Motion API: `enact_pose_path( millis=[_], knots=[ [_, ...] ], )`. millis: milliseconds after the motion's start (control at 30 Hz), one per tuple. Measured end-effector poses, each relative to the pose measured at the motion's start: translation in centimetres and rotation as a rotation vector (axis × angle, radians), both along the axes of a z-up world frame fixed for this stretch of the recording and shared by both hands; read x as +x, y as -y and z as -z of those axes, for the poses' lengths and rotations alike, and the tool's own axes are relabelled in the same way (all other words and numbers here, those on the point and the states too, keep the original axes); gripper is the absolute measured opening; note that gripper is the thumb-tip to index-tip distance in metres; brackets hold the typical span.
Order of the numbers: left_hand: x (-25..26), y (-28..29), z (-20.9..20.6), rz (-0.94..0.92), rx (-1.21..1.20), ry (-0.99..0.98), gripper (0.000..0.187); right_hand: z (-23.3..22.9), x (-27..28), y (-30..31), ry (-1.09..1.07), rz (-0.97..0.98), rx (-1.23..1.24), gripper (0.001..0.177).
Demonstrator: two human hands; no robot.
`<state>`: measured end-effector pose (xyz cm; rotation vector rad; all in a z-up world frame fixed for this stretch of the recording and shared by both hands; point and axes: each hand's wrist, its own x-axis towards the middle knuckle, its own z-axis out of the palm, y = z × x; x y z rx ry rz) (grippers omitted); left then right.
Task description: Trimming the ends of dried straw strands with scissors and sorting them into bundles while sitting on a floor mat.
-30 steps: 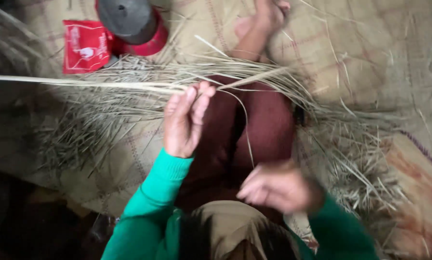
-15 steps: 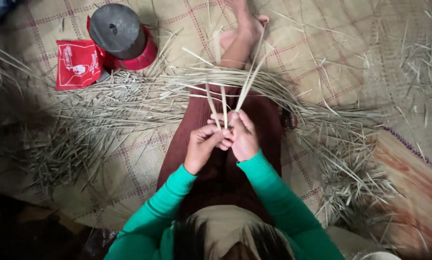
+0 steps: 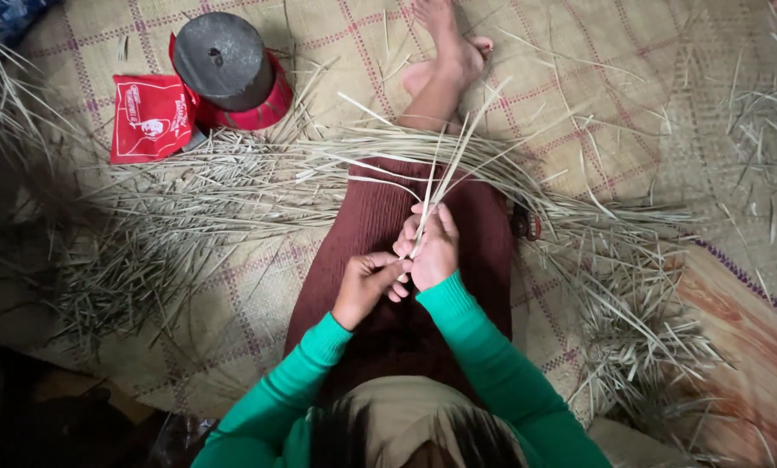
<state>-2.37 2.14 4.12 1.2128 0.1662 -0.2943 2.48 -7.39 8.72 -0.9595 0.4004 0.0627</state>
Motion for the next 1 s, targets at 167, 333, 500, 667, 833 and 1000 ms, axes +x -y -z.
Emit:
enact_pose_path(
  millis=[167, 333, 500, 667, 833, 1000],
  knots=[
    [-0.3, -0.1, 0.0, -0.007, 0.009, -0.024, 0.016, 0.5, 0.8, 0.5, 0.006, 0.030, 0.001, 0.021],
    [-1.2, -0.2, -0.9, 0.016, 0.043, -0.026, 0.017, 0.9, 2.4, 1.6, 0.047, 0.071, 0.010, 0.021],
    [-1.6, -0.2, -0.7, -0.011, -0.027, -0.084, 0.016, 0.0, 3.0, 1.8, 0.083, 0.121, 0.007, 0.022],
    [-1.7, -0.1, -0.9, -0.069, -0.156, -0.167, 0.020, 0.4, 3.7, 2.1, 0.106, 0.140, 0.033, 0.022],
    [-1.8, -0.7, -0.9, -0.078, -0.257, -0.227, 0.025, 0.4, 4.8, 3.0, 0.100, 0.182, -0.002, 0.024],
    [-2.1, -1.2, -0.1, -0.112, -0.222, -0.238, 0.027, 1.0, 5.8, 3.7, 0.108, 0.231, -0.039, 0.026]
  ],
)
